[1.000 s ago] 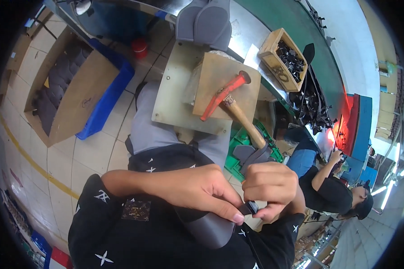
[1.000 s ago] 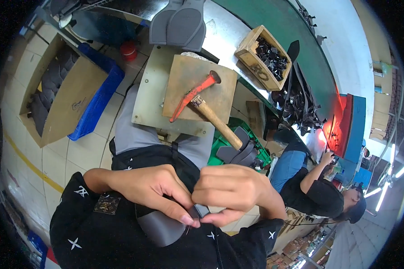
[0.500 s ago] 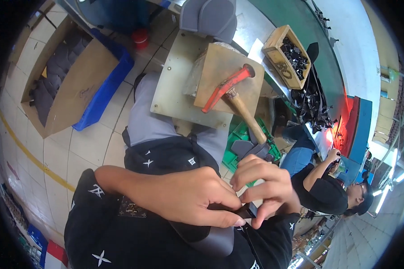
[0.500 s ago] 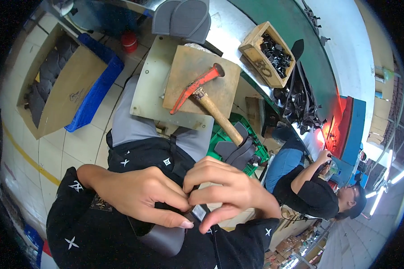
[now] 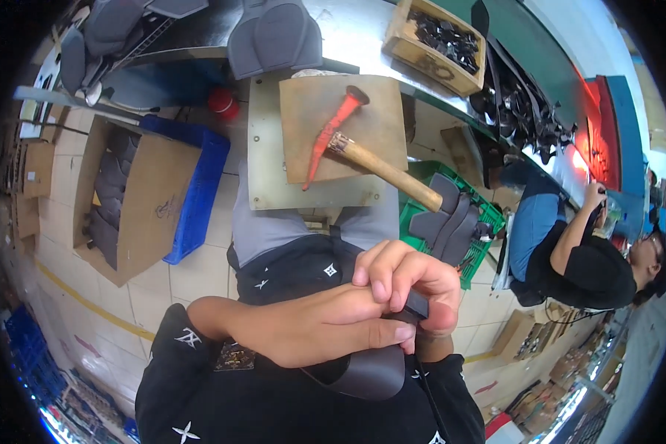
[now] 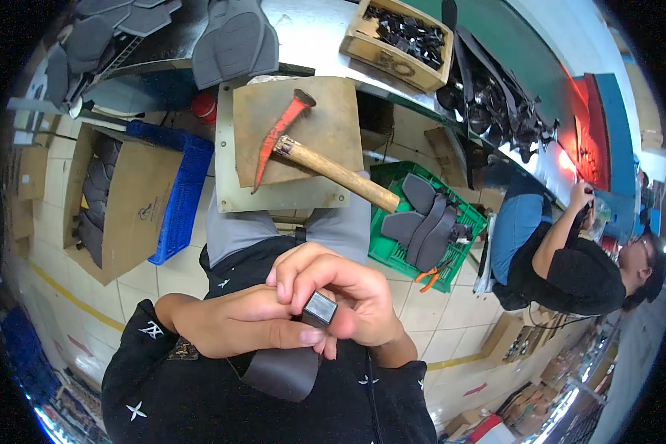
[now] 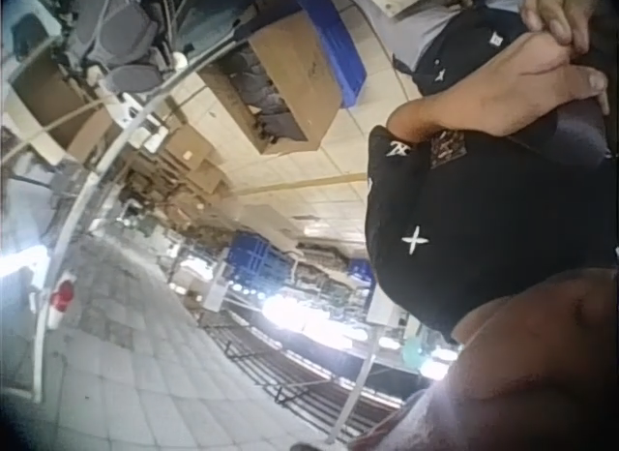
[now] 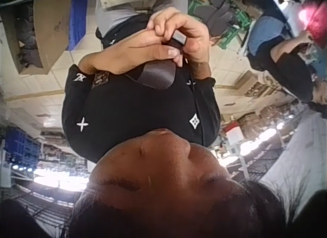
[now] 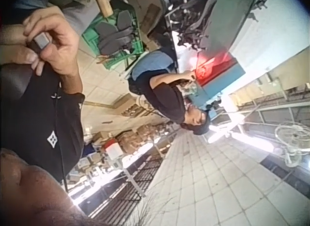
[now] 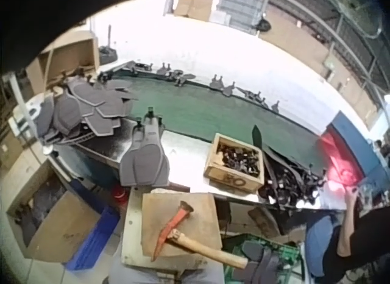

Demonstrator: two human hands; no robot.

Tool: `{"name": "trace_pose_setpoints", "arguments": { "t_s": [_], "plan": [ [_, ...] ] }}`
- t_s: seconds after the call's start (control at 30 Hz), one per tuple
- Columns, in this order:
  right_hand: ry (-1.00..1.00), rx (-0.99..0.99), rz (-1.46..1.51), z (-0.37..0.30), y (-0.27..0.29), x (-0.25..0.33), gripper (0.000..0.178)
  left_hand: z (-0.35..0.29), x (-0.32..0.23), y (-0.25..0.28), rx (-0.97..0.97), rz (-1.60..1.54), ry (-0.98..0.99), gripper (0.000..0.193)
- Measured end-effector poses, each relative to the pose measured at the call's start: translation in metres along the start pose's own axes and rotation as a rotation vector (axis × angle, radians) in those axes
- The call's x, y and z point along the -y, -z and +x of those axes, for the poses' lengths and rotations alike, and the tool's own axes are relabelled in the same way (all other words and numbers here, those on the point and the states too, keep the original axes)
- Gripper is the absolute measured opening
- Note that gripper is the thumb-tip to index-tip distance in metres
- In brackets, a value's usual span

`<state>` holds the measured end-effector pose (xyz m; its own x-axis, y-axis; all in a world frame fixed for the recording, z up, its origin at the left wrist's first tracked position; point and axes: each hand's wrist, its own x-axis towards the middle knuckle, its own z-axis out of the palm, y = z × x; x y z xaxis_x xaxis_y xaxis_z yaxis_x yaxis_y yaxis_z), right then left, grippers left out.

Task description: Assembling shoe soles and components using a hammer and pliers in a manufacturing setting.

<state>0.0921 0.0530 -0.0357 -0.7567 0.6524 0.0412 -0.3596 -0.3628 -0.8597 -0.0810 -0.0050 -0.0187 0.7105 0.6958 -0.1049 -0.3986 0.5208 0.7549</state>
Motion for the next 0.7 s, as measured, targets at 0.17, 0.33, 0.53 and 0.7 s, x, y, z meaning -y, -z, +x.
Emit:
{"name": "trace_pose_setpoints", "arguments": {
  "t_s": [0.17, 0.33, 0.53, 0.7],
  "plan": [
    [0.049, 0.059, 0.077, -0.001, 0.017, -0.002, 0.057, 0.01, 0.001, -0.006, -0.005, 0.063, 0.049, 0.046],
    [0.068, 0.126, 0.117, 0.002, 0.024, 0.002, 0.054, 0.013, -0.004, -0.009, -0.001, 0.128, 0.09, 0.042],
    [0.086, 0.189, 0.123, 0.002, 0.027, 0.004, 0.055, 0.015, -0.002, -0.01, 0.026, 0.167, 0.048, 0.039],
    [0.012, 0.007, 0.12, 0.0, 0.016, 0.008, 0.051, 0.015, -0.005, -0.008, -0.004, 0.07, 0.136, 0.039]
  ]
}}
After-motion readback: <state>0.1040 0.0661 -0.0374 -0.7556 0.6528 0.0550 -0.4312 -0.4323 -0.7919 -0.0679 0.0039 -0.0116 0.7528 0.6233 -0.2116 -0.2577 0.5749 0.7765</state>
